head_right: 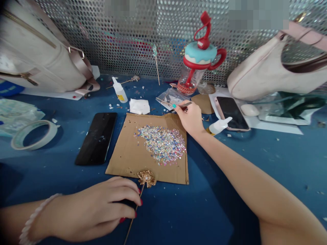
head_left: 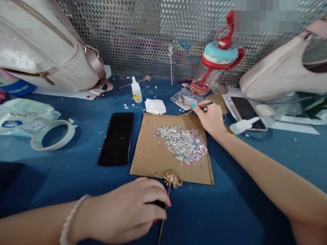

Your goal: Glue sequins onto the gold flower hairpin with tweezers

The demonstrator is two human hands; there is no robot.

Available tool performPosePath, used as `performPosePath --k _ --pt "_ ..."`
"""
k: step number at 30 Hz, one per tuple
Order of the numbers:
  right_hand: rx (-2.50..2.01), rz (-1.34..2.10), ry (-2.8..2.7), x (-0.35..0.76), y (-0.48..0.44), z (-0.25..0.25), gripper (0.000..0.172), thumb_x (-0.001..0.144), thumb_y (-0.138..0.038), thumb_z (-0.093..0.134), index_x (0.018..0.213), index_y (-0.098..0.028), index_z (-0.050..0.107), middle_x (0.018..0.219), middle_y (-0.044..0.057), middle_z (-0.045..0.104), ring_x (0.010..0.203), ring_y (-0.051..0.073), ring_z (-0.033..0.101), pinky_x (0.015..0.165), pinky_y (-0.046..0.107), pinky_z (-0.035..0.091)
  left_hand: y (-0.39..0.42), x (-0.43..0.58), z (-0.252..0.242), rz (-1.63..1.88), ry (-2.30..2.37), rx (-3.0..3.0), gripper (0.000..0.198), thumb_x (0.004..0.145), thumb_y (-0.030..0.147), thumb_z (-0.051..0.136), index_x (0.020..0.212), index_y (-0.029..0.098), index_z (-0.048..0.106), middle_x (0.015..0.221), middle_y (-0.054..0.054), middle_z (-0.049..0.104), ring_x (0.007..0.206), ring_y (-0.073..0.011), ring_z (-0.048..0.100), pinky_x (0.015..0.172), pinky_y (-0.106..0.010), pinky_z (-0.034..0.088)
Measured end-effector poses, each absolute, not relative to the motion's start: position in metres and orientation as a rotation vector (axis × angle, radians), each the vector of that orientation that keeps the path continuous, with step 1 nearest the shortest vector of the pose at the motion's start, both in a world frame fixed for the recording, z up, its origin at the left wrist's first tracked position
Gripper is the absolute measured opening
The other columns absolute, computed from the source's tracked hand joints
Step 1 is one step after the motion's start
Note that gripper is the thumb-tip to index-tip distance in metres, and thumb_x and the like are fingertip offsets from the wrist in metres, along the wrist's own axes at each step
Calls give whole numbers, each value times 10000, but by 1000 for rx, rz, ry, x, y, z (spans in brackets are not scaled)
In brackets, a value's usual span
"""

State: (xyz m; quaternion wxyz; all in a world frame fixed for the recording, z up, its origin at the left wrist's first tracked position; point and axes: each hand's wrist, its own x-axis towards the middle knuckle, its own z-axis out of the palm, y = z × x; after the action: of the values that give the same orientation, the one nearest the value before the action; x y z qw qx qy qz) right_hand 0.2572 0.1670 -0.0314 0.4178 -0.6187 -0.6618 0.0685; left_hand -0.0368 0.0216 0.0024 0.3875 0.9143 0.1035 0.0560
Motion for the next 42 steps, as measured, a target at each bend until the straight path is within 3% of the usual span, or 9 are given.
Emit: performPosePath --k 26,33,42 --pt "-1330 134 -1712 251 132 -24 105 814 -262 587 730 -199 588 771 49 608 740 183 595 678 332 467 22 -37 3 139 260 2340 298 862 65 448 1127 158 549 1218 -73 568 1173 -209 463 1023 -362 400" --pt "-840 424 -1987 235 56 -6 114 811 -126 628 771 -223 583 667 -10 591 680 155 539 668 345 458 23 -37 3 130 260 2325 282 865 75 455 1117 155 553 1214 -69 572 1178 -207 464 1032 -346 395" --pt "-736 670 -2137 223 23 -6 152 909 -220 561 770 -164 583 659 3 586 676 129 513 674 323 434 24 -37 1 98 256 2305 282 882 100 450 1138 160 552 1238 -57 565 1191 -207 446 1041 -338 381"
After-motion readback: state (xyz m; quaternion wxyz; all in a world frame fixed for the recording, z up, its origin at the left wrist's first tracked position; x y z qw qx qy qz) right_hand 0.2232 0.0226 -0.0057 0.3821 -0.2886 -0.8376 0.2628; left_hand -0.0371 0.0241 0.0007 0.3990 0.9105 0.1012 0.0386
